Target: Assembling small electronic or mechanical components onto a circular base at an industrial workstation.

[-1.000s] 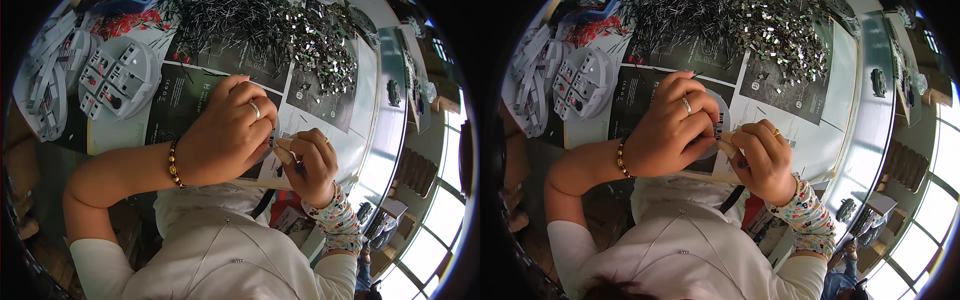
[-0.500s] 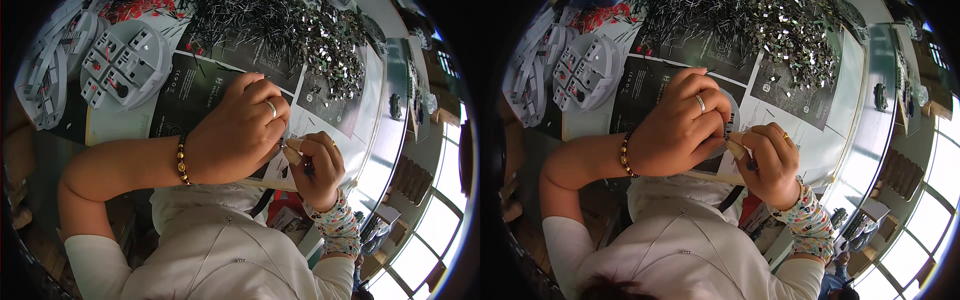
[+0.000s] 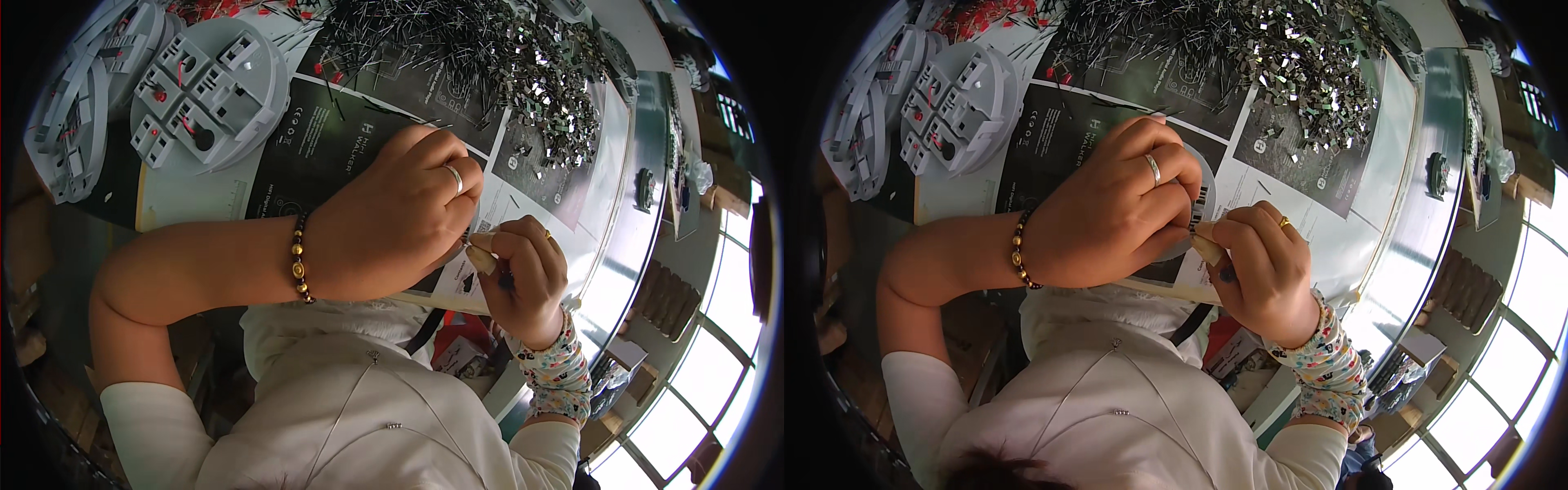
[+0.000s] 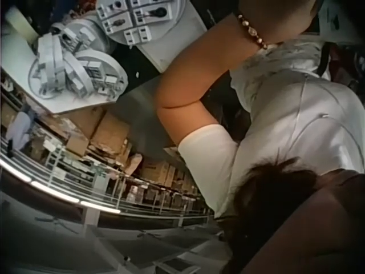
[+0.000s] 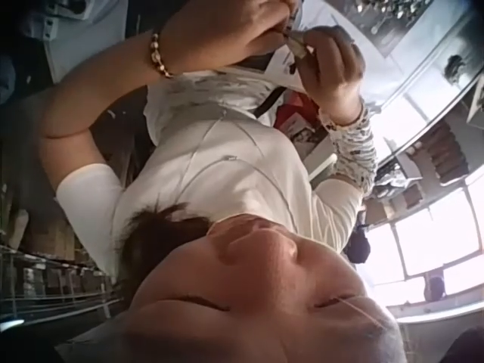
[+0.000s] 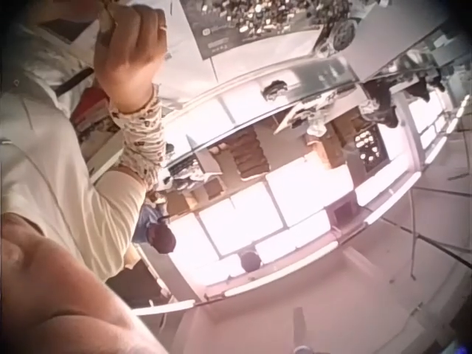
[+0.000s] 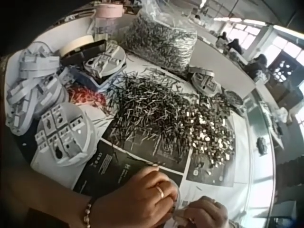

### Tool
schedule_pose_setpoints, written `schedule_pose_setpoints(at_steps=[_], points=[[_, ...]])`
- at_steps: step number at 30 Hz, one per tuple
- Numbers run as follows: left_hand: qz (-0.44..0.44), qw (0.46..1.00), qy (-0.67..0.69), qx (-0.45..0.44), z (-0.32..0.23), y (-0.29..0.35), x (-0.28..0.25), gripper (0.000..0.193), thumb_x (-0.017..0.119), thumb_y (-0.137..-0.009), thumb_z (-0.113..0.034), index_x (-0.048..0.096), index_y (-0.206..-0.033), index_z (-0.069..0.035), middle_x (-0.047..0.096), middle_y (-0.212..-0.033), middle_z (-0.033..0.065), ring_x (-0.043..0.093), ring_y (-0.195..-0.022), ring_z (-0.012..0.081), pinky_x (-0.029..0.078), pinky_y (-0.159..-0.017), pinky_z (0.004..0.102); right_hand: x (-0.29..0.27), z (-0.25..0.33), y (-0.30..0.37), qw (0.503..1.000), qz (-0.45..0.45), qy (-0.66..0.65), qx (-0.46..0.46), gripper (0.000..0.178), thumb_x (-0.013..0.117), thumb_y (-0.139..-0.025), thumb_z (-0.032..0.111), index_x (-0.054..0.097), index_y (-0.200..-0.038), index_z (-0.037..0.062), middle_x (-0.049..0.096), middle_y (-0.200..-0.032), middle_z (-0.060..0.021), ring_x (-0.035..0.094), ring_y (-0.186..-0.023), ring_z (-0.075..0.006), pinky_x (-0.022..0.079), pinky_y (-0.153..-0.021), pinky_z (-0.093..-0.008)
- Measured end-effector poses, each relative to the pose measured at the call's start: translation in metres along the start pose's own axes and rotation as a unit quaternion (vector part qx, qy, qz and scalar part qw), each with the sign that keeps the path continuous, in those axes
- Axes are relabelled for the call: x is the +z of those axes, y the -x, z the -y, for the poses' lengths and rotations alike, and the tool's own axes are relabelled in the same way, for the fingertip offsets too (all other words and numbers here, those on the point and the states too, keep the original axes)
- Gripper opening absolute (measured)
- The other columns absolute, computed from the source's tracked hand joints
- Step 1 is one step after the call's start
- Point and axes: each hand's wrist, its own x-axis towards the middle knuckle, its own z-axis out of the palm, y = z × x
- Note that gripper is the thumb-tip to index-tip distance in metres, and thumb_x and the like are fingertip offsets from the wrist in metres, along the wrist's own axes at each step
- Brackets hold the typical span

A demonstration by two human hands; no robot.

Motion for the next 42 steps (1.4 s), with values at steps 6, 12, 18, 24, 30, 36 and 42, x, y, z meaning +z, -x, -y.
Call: schedule_pose_setpoints(at_steps=[6,12,18,24,30,36,42], points=[[0.007,1.0,0.011,0.007,0.003,0.002,-0.001,0.017,0.071,-0.076,0.0,0.058,-0.083,-0.008,0.058,-0.109,0.0056,0.05,-0.101,0.0267,0.044,-0.094,0.0388,-0.008,0.004,-0.014,0.997,0.058,0.034,-0.023,0.017,0.075,-0.076,-0.005,0.067,-0.091,-0.0004,0.063,-0.087,-0.0104,0.049,-0.063,-0.0207,0.043,-0.057,-0.0312],[0.013,1.0,0.019,0.005,0.003,0.0,-0.002,0.017,0.071,-0.076,0.001,0.058,-0.082,-0.008,0.058,-0.109,0.0056,0.051,-0.1,0.0267,0.045,-0.092,0.0379,-0.011,0.007,-0.021,0.992,0.103,0.056,-0.035,0.017,0.074,-0.077,-0.004,0.066,-0.092,0.0,0.061,-0.085,-0.0101,0.052,-0.066,-0.0243,0.046,-0.06,-0.0335],[0.011,0.999,0.029,0.009,0.003,-0.003,-0.003,0.016,0.069,-0.076,0.001,0.057,-0.082,-0.007,0.059,-0.109,0.0055,0.051,-0.101,0.0269,0.046,-0.092,0.0373,-0.01,0.01,-0.021,0.99,0.101,0.092,-0.044,0.016,0.071,-0.078,-0.004,0.066,-0.093,0.0011,0.059,-0.083,-0.008,0.054,-0.068,-0.0245,0.046,-0.061,-0.0331],[0.031,0.999,0.033,0.014,0.003,-0.005,-0.001,0.015,0.069,-0.077,0.0,0.057,-0.081,-0.007,0.059,-0.111,0.0062,0.051,-0.103,0.0274,0.046,-0.094,0.0376,-0.011,0.005,-0.013,0.995,0.08,0.058,-0.03,0.015,0.07,-0.079,-0.004,0.065,-0.091,0.0025,0.058,-0.082,-0.0071,0.055,-0.068,-0.0242,0.046,-0.061,-0.0332],[0.036,0.998,0.044,0.034,-0.002,-0.006,0.004,0.015,0.069,-0.077,-0.001,0.056,-0.082,-0.007,0.059,-0.115,0.0079,0.051,-0.105,0.0289,0.045,-0.097,0.0397,-0.011,0.014,0.005,0.988,0.081,0.121,-0.053,0.016,0.071,-0.077,-0.003,0.064,-0.09,0.003,0.061,-0.084,-0.0076,0.055,-0.067,-0.0236,0.046,-0.06,-0.033],[0.043,0.997,0.04,0.042,-0.002,-0.005,0.008,0.015,0.068,-0.077,-0.001,0.056,-0.083,-0.007,0.058,-0.119,0.0098,0.05,-0.107,0.0305,0.043,-0.102,0.0442,-0.012,0.001,0.003,0.998,0.07,0.004,0.009,0.02,0.072,-0.072,-0.003,0.064,-0.09,0.0035,0.063,-0.082,-0.0067,0.053,-0.063,-0.0226,0.046,-0.059,-0.0325],[0.046,0.998,0.008,0.043,-0.005,-0.006,0.008,0.016,0.069,-0.076,-0.001,0.056,-0.084,-0.006,0.058,-0.12,0.0106,0.05,-0.107,0.0311,0.042,-0.105,0.0471,-0.008,0.0,0.011,0.994,0.037,-0.048,0.092,0.02,0.071,-0.072,-0.004,0.063,-0.089,0.0037,0.062,-0.078,-0.0059,0.052,-0.059,-0.0225,0.046,-0.058,-0.0322]])
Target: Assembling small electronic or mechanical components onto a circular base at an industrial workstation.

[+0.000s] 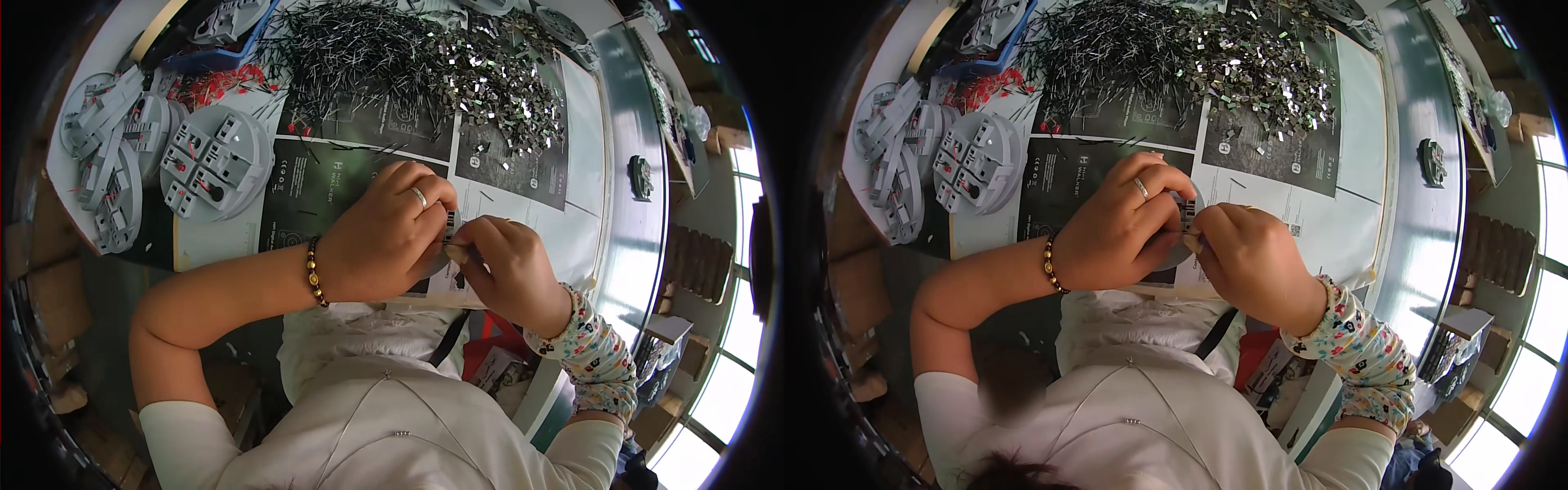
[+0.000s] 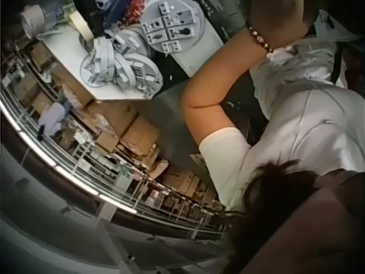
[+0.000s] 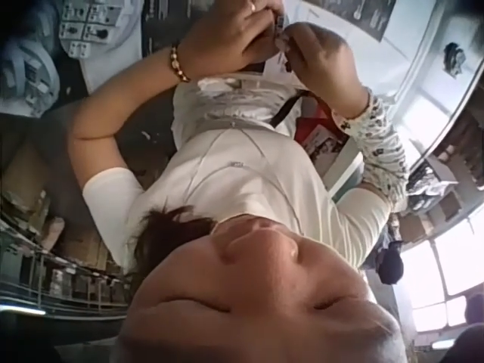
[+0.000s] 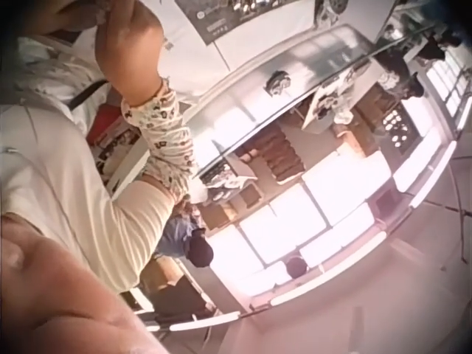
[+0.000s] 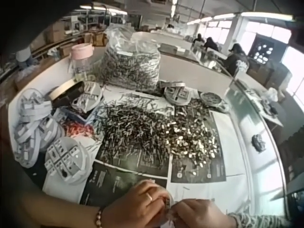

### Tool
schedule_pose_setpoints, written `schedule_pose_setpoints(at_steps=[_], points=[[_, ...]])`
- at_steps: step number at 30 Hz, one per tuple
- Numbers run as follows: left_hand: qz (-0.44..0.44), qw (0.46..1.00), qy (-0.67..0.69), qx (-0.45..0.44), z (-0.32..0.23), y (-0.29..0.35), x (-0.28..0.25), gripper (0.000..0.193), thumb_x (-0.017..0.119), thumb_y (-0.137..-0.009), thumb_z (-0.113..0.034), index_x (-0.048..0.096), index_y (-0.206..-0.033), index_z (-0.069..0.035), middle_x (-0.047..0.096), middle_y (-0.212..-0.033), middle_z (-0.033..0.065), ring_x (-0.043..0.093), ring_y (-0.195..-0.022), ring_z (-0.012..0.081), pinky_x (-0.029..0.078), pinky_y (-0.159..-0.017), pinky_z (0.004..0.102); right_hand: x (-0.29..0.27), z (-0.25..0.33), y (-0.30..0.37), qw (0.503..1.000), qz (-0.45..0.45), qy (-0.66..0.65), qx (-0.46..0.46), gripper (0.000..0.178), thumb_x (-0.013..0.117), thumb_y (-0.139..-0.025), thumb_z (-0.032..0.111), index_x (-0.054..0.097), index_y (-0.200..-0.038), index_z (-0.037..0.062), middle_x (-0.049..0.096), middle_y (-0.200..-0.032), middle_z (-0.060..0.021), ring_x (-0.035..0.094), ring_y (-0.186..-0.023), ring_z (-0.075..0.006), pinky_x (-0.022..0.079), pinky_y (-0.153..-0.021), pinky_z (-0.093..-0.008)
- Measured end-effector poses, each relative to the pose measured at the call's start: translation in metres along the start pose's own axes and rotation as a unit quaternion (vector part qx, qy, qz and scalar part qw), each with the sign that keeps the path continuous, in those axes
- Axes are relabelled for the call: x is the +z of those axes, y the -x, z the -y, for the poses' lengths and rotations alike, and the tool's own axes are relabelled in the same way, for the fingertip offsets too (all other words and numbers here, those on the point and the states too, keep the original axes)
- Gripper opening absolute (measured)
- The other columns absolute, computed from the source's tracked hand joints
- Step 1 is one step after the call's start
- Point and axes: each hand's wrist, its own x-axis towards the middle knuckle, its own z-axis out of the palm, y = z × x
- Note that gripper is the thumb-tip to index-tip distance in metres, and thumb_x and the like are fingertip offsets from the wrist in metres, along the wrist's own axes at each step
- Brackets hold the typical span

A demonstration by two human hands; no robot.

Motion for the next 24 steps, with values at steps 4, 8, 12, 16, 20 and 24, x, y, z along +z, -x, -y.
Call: schedule_pose_setpoints(at_steps=[4,8,12,16,20,24], points=[[-0.005,1.0,0.011,-0.002,0.0,-0.002,0.002,0.017,0.069,-0.075,-0.002,0.056,-0.084,-0.006,0.058,-0.121,0.0105,0.05,-0.107,0.0314,0.041,-0.106,0.0471,0.001,0.006,-0.006,0.991,0.007,0.096,-0.088,0.015,0.07,-0.077,-0.005,0.06,-0.085,0.0037,0.063,-0.076,-0.0058,0.052,-0.059,-0.0204,0.046,-0.057,-0.032],[-0.001,1.0,0.001,-0.002,0.001,0.0,0.001,0.016,0.07,-0.076,-0.002,0.056,-0.084,-0.006,0.059,-0.122,0.0106,0.05,-0.108,0.0308,0.041,-0.105,0.046,-0.005,0.001,-0.01,0.996,0.03,0.05,-0.067,0.017,0.069,-0.079,-0.006,0.058,-0.089,0.0031,0.063,-0.074,-0.006,0.054,-0.057,-0.0179,0.046,-0.055,-0.0308],[-0.008,1.0,-0.016,-0.016,-0.001,0.0,-0.006,0.015,0.07,-0.077,-0.002,0.057,-0.084,-0.007,0.059,-0.121,0.0105,0.05,-0.109,0.0299,0.042,-0.104,0.044,-0.021,0.005,-0.031,0.968,0.135,-0.126,0.173,0.021,0.068,-0.08,-0.008,0.056,-0.095,0.002,0.063,-0.073,-0.0059,0.056,-0.056,-0.0159,0.046,-0.052,-0.0287],[-0.018,0.993,-0.077,-0.083,0.012,-0.015,-0.041,0.014,0.071,-0.08,-0.005,0.058,-0.084,-0.009,0.059,-0.117,0.0103,0.049,-0.109,0.0283,0.042,-0.098,0.0392,-0.031,0.004,-0.042,0.848,0.214,-0.281,0.395,0.026,0.067,-0.081,-0.009,0.054,-0.102,0.0006,0.063,-0.073,-0.0058,0.057,-0.055,-0.0144,0.046,-0.05,-0.0263],[0.026,0.962,-0.229,-0.145,0.05,-0.039,-0.084,0.012,0.071,-0.081,-0.007,0.06,-0.083,-0.009,0.059,-0.112,0.0103,0.049,-0.104,0.0271,0.042,-0.095,0.0384,-0.03,0.004,-0.037,0.842,0.232,-0.299,0.384,0.029,0.064,-0.084,-0.009,0.053,-0.109,-0.0008,0.062,-0.073,-0.0059,0.058,-0.054,-0.0134,0.046,-0.049,-0.0241],[0.176,0.927,-0.307,-0.129,0.051,-0.041,-0.067,0.01,0.072,-0.083,-0.01,0.062,-0.086,-0.007,0.059,-0.11,0.0103,0.049,-0.099,0.0261,0.043,-0.094,0.0387,-0.034,-0.001,-0.003,0.929,0.093,-0.268,0.239,0.023,0.062,-0.089,-0.008,0.054,-0.11,-0.0024,0.062,-0.077,-0.0059,0.058,-0.057,-0.0117,0.046,-0.051,-0.0232]])
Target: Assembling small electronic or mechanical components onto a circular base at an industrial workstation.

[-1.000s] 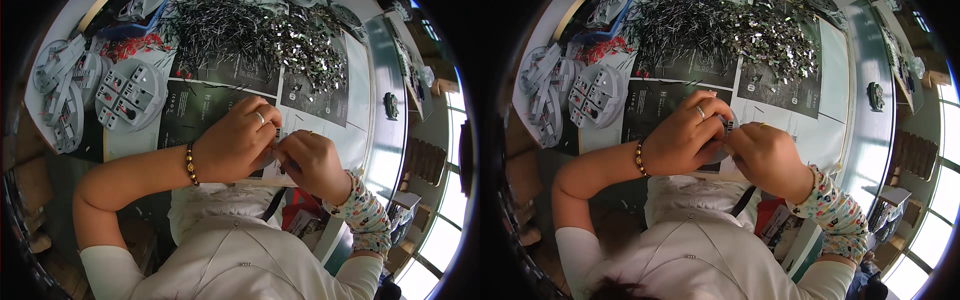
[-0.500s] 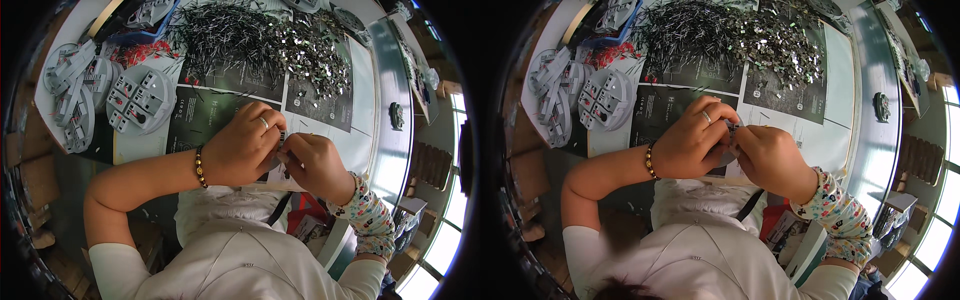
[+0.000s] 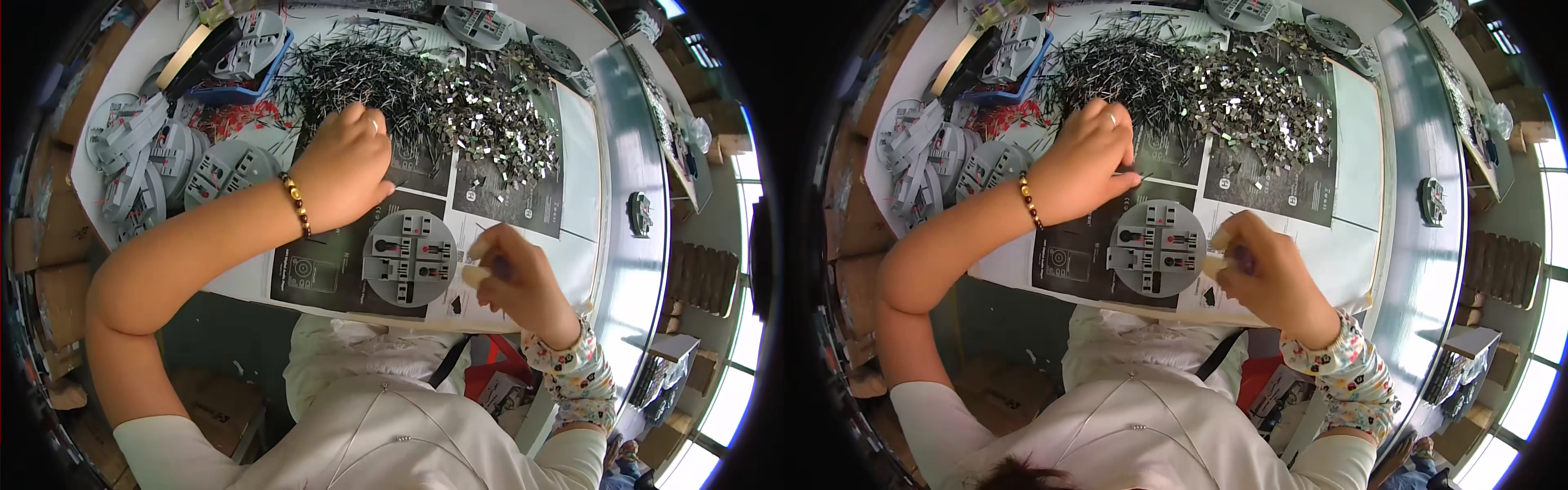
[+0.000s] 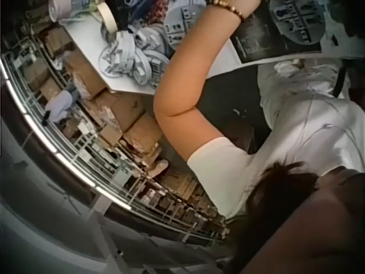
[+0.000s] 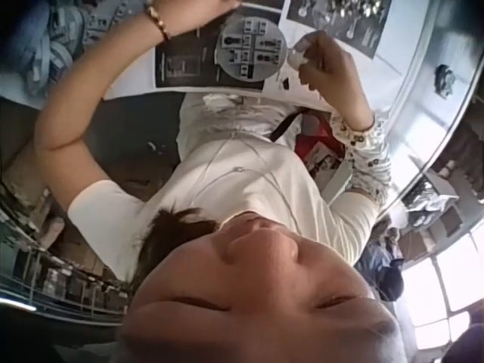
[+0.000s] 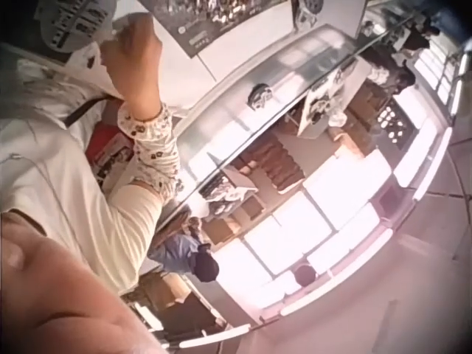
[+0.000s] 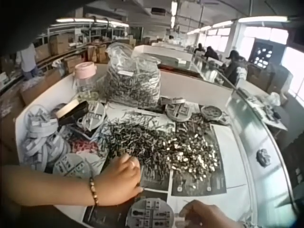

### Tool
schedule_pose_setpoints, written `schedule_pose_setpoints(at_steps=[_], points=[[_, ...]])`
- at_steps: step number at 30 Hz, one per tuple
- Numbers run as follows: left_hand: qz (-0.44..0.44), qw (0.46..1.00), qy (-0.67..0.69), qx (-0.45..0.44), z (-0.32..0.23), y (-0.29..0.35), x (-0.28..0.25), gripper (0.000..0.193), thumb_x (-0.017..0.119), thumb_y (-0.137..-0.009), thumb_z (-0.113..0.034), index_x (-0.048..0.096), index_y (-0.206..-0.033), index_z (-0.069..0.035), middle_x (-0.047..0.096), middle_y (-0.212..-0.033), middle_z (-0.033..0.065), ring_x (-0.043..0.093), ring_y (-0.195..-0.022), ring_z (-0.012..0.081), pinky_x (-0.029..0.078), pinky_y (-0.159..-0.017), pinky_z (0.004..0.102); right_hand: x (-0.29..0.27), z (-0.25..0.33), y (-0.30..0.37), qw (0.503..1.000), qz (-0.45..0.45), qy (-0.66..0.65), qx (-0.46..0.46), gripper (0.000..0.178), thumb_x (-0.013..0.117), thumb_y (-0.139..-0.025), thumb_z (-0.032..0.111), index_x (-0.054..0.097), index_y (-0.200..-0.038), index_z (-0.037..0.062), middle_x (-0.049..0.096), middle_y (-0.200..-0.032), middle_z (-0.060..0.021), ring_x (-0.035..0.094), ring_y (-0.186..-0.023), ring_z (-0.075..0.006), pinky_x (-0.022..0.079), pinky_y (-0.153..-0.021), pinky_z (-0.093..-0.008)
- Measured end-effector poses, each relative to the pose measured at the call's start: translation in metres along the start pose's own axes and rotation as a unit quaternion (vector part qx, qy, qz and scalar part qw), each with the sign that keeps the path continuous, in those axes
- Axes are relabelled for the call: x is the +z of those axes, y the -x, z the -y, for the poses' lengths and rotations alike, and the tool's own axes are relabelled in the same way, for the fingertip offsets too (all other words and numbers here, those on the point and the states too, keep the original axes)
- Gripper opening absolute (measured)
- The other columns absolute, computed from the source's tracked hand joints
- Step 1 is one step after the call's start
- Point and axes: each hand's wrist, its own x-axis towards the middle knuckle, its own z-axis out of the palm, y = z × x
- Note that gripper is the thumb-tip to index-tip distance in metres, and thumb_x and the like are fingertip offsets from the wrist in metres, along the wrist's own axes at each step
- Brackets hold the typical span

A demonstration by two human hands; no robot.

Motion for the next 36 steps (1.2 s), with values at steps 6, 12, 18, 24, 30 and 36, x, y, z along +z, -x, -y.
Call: schedule_pose_setpoints(at_steps=[6,12,18,24,30,36], points=[[-0.064,0.992,-0.042,0.1,-0.007,0.0,0.02,0.012,0.075,-0.076,-0.012,0.067,-0.077,-0.003,0.062,-0.092,0.0149,0.05,-0.092,0.0289,0.046,-0.083,0.0397,-0.01,-0.008,0.009,0.995,-0.082,-0.058,-0.013,0.024,0.059,-0.091,-0.008,0.055,-0.113,-0.0014,0.062,-0.081,-0.0059,0.059,-0.062,-0.0112,0.046,-0.053,-0.0229],[-0.063,0.995,-0.058,0.058,-0.014,0.006,-0.003,0.009,0.071,-0.082,-0.004,0.066,-0.09,-0.005,0.065,-0.098,0.0073,0.053,-0.087,0.0246,0.046,-0.086,0.0356,-0.023,-0.014,-0.008,0.989,-0.12,0.01,-0.091,0.021,0.062,-0.09,-0.008,0.062,-0.109,0.0008,0.061,-0.081,-0.0046,0.059,-0.065,-0.0113,0.045,-0.056,-0.0235],[-0.06,0.98,0.178,-0.068,-0.02,0.011,-0.027,0.01,0.069,-0.083,0.0,0.067,-0.092,-0.005,0.066,-0.084,0.0025,0.058,-0.077,0.02,0.048,-0.076,0.0316,-0.007,-0.02,-0.094,0.891,-0.187,0.259,-0.324,0.014,0.066,-0.086,-0.005,0.068,-0.098,0.0023,0.061,-0.087,-0.0046,0.058,-0.067,-0.0152,0.046,-0.059,-0.028],[-0.159,0.965,0.195,-0.079,-0.024,0.03,-0.018,0.011,0.068,-0.083,0.002,0.068,-0.092,-0.005,0.067,-0.078,0.0007,0.059,-0.072,0.0164,0.047,-0.066,0.0277,-0.009,-0.014,-0.09,0.775,-0.186,0.473,-0.376,0.014,0.068,-0.081,0.001,0.064,-0.094,0.0042,0.059,-0.089,-0.0053,0.058,-0.073,-0.0202,0.048,-0.06,-0.0311],[-0.123,0.908,0.389,-0.094,-0.057,0.046,-0.014,0.012,0.072,-0.08,0.0,0.066,-0.086,-0.009,0.068,-0.081,0.0015,0.058,-0.067,0.0192,0.047,-0.065,0.0318,0.005,-0.025,-0.033,0.717,-0.134,0.613,-0.305,0.017,0.067,-0.078,0.002,0.059,-0.093,0.0068,0.054,-0.085,-0.0057,0.053,-0.069,-0.0215,0.048,-0.061,-0.033],[-0.152,0.895,0.42,-0.013,-0.074,0.058,0.017,0.014,0.075,-0.078,-0.002,0.067,-0.086,-0.011,0.069,-0.093,-0.0008,0.058,-0.079,0.0182,0.047,-0.076,0.0309,0.005,-0.026,-0.033,0.799,-0.111,0.514,-0.291,0.019,0.067,-0.078,0.001,0.061,-0.095,0.0056,0.057,-0.088,-0.0064,0.056,-0.074,-0.0227,0.049,-0.064,-0.0332]])
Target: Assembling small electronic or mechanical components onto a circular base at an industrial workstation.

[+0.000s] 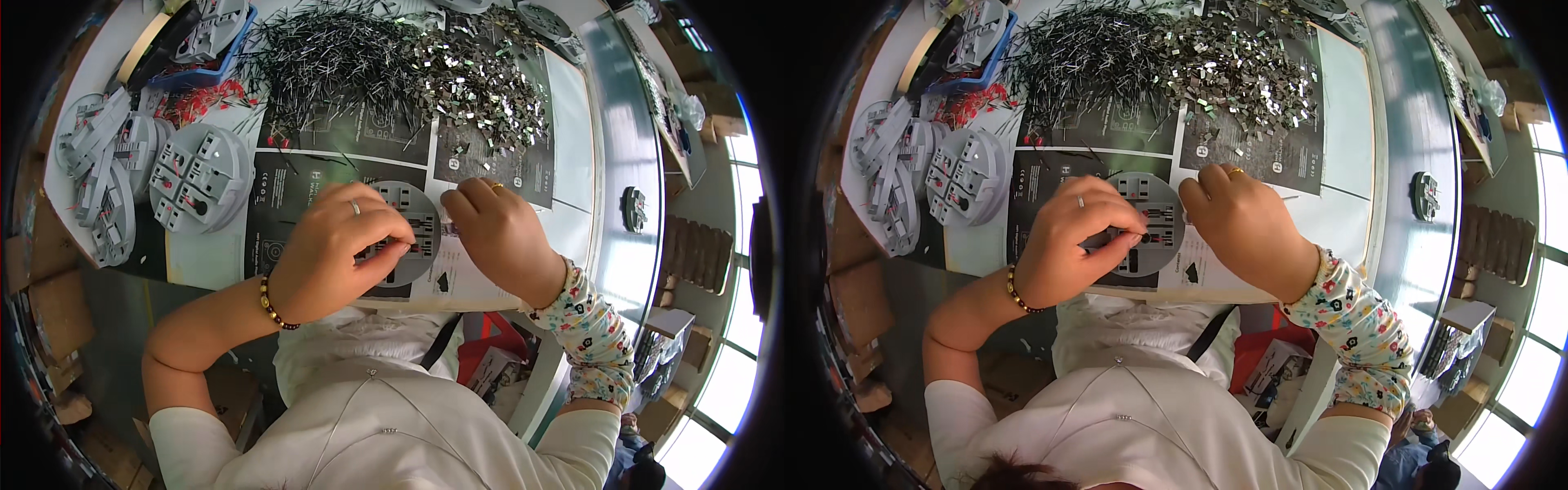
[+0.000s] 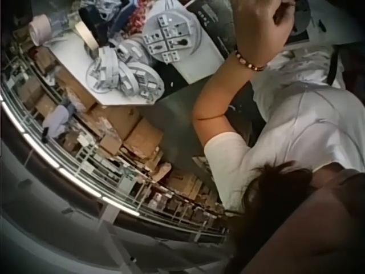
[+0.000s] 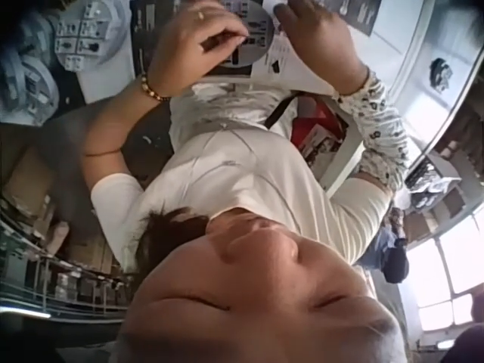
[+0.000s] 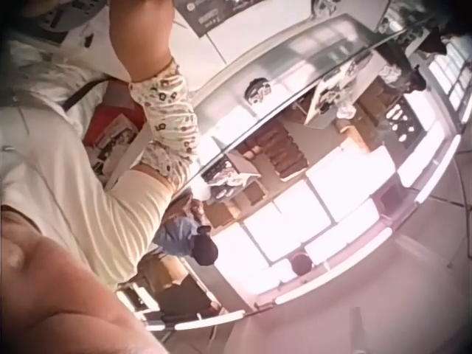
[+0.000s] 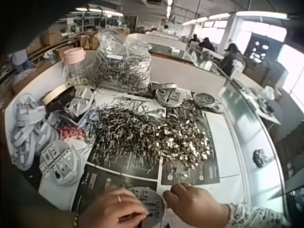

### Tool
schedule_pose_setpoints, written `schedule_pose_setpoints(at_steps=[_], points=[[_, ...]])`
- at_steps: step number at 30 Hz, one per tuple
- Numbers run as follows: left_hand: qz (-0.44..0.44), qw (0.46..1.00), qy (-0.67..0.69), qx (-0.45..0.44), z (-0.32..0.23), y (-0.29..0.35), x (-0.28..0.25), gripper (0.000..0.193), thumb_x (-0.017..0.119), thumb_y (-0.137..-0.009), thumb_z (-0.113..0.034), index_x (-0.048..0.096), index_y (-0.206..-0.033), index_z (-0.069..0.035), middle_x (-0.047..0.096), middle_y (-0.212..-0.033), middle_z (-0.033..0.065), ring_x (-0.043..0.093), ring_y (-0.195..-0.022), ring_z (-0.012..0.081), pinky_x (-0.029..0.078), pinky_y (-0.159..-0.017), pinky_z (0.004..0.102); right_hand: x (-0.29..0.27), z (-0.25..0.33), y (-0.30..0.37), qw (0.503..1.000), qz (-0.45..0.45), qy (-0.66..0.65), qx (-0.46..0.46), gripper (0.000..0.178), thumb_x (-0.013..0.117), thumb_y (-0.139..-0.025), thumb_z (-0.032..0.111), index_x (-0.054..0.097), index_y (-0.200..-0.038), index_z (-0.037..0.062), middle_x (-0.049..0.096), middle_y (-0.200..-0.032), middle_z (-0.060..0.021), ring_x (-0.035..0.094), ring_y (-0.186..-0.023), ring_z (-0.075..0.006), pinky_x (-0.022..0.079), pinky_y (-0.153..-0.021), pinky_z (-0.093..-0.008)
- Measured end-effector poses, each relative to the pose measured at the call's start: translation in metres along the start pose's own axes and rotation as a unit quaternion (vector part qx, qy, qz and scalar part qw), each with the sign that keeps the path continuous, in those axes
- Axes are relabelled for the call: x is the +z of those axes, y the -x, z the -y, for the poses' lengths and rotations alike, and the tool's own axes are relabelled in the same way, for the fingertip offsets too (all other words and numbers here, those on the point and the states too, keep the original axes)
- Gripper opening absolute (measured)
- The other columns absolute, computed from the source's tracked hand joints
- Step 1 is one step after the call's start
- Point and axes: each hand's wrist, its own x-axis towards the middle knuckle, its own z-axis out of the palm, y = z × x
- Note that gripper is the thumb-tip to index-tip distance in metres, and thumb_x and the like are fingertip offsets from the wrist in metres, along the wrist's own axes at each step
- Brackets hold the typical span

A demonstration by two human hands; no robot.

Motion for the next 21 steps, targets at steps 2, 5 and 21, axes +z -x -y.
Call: schedule_pose_setpoints(at_steps=[2,5,21], points=[[-0.012,0.998,-0.044,0.037,0.006,0.0,0.001,0.017,0.076,-0.077,0.0,0.068,-0.087,-0.01,0.07,-0.099,-0.0013,0.056,-0.086,0.0195,0.046,-0.082,0.0321,0.002,0.0,0.001,0.999,-0.016,-0.038,0.011,0.021,0.067,-0.078,0.0,0.062,-0.098,0.005,0.059,-0.09,-0.0069,0.057,-0.076,-0.0235,0.05,-0.065,-0.0336],[-0.022,0.993,-0.088,0.074,0.01,-0.001,0.001,0.02,0.076,-0.075,0.002,0.07,-0.089,-0.01,0.07,-0.106,-0.0018,0.055,-0.093,0.0208,0.045,-0.089,0.0333,0.005,0.0,0.002,0.996,-0.032,-0.078,0.022,0.024,0.067,-0.077,-0.002,0.063,-0.1,0.0044,0.061,-0.093,-0.0073,0.059,-0.078,-0.0243,0.051,-0.067,-0.034],[-0.022,0.987,-0.114,0.107,0.013,-0.002,0.007,0.021,0.076,-0.073,0.001,0.066,-0.088,-0.011,0.069,-0.104,-0.0025,0.053,-0.096,0.0222,0.041,-0.093,0.0382,-0.012,0.017,0.011,0.933,0.009,-0.334,0.134,0.017,0.061,-0.083,-0.006,0.065,-0.099,0.0006,0.062,-0.086,-0.0063,0.053,-0.068,-0.0185,0.045,-0.063,-0.0282]])
